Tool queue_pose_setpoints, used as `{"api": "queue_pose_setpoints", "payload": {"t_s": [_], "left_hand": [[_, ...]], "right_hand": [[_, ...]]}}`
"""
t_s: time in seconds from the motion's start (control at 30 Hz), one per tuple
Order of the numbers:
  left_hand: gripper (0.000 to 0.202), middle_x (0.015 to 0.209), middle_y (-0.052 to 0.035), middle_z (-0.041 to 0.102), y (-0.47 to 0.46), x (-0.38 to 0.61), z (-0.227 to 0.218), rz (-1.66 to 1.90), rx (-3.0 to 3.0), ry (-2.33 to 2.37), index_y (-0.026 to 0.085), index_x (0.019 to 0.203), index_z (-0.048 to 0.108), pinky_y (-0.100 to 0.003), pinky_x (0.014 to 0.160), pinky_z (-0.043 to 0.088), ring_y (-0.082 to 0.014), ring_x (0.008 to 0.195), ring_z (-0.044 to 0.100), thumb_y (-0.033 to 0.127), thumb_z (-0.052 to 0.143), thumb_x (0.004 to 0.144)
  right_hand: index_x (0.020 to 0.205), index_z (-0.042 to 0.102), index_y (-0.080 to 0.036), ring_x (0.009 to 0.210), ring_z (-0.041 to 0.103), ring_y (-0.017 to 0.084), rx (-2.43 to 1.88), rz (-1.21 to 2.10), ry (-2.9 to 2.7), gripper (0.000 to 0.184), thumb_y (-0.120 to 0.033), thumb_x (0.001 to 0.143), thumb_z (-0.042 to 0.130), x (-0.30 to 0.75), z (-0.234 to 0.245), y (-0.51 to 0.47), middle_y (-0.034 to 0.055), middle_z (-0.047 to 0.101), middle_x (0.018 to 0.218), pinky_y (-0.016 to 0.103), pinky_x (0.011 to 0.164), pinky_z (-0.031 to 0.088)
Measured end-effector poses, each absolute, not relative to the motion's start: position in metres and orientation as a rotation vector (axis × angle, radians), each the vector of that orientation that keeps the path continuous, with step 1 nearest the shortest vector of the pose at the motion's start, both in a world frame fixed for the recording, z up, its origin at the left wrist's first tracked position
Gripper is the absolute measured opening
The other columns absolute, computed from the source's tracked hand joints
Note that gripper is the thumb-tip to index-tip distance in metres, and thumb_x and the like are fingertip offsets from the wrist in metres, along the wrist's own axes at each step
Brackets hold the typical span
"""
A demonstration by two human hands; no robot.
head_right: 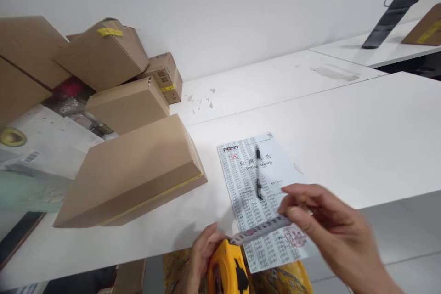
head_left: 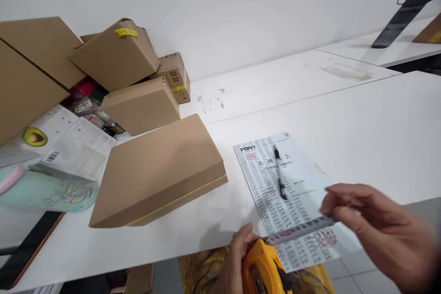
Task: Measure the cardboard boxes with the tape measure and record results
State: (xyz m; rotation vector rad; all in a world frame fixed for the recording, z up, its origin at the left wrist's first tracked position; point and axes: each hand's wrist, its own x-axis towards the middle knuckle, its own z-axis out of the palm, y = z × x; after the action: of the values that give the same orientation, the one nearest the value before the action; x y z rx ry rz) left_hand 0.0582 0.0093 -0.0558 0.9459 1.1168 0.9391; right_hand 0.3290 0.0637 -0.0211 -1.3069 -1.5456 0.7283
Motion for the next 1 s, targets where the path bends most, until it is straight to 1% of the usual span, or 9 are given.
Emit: {"api": "queue_pose_setpoints", "payload": {"t_s": [0.13,0.27,0.37,0.43,0.6,0.7,0.8,0.9,1.0], "left_hand": [[0.091,0.127,-0.0188,0.067,0.012,0.057,-0.062,1.011,1.074,1.059,0.024,0.141,0.055,-0.048,0.100,0.050,-0.0377,0.118,0.065,0.043,0.095,0.062],[0.109,0.140,-0.0146,0.061,0.015,0.049,-0.054,1.035,1.279,1.058,0.034,0.152,0.042,-0.046,0.101,0.051,-0.0386,0.126,0.061,0.027,0.096,0.057],[0.100,0.144,-0.0113,0.059,0.026,0.045,-0.041,0.970,1.466,1.219,0.038,0.152,0.043,-0.047,0.102,0.051,-0.0378,0.128,0.059,0.018,0.088,0.064],[0.092,0.142,-0.0105,0.060,0.040,0.046,-0.034,0.922,1.648,1.275,0.038,0.149,0.046,-0.048,0.102,0.052,-0.0364,0.126,0.061,0.015,0.082,0.068],[0.078,0.144,-0.0134,0.055,0.090,0.065,-0.034,0.843,2.086,1.271,0.031,0.147,0.047,-0.053,0.103,0.050,-0.0374,0.131,0.055,0.007,0.067,0.076],[0.070,0.144,-0.0166,0.051,0.115,0.077,-0.043,0.732,2.302,1.346,0.025,0.143,0.048,-0.056,0.100,0.051,-0.0395,0.128,0.056,0.006,0.066,0.078],[0.063,0.144,-0.0180,0.048,0.134,0.085,-0.048,0.565,2.516,1.426,0.020,0.140,0.046,-0.055,0.102,0.052,-0.0364,0.125,0.056,0.003,0.063,0.081],[0.052,0.140,-0.0189,0.051,0.153,0.092,-0.049,0.422,2.695,1.478,0.017,0.135,0.047,-0.052,0.097,0.055,-0.0323,0.114,0.060,0.002,0.056,0.086],[0.046,0.139,-0.0211,0.054,0.172,0.100,-0.046,0.350,2.820,1.504,0.013,0.135,0.049,-0.050,0.097,0.056,-0.0326,0.116,0.062,0.002,0.050,0.090]], "right_hand": [[0.111,0.071,-0.038,0.069,0.072,0.022,-1.227,0.739,-1.690,0.019,-0.034,0.095,0.062,0.304,-0.017,0.070,0.0016,0.076,0.086,0.033,0.053,0.060],[0.114,0.070,-0.027,0.072,0.070,0.021,-1.344,0.273,-1.936,0.022,-0.026,0.101,0.052,0.321,-0.032,0.111,0.0070,0.077,0.093,0.034,0.055,0.056],[0.120,0.068,-0.021,0.069,0.065,0.022,-1.404,-0.207,-2.256,0.036,-0.012,0.100,0.039,0.341,-0.048,0.152,0.0084,0.074,0.084,0.031,0.047,0.045],[0.125,0.065,-0.021,0.075,0.064,0.022,-1.327,-0.445,-2.527,0.047,-0.001,0.094,0.037,0.348,-0.055,0.177,0.0088,0.075,0.087,0.032,0.054,0.047],[0.108,0.068,-0.018,0.077,0.059,0.021,-0.961,-0.695,-2.881,0.039,0.004,0.092,0.040,0.353,-0.055,0.213,0.0074,0.072,0.082,0.034,0.063,0.045],[0.088,0.063,-0.021,0.068,0.054,0.020,-0.868,-0.562,-2.848,0.033,-0.001,0.096,0.040,0.365,-0.052,0.219,0.0047,0.066,0.073,0.034,0.061,0.041],[0.076,0.054,-0.024,0.060,0.049,0.018,-1.020,-0.305,-2.590,0.026,-0.015,0.098,0.045,0.377,-0.050,0.211,0.0029,0.060,0.066,0.033,0.054,0.037],[0.078,0.051,-0.025,0.056,0.051,0.016,-1.436,0.071,-1.992,0.018,-0.028,0.096,0.053,0.373,-0.047,0.188,0.0012,0.058,0.064,0.031,0.050,0.036],[0.086,0.057,-0.023,0.065,0.060,0.017,-1.563,0.638,-1.546,0.021,-0.041,0.096,0.056,0.358,-0.049,0.168,0.0021,0.063,0.074,0.031,0.057,0.045]]}}
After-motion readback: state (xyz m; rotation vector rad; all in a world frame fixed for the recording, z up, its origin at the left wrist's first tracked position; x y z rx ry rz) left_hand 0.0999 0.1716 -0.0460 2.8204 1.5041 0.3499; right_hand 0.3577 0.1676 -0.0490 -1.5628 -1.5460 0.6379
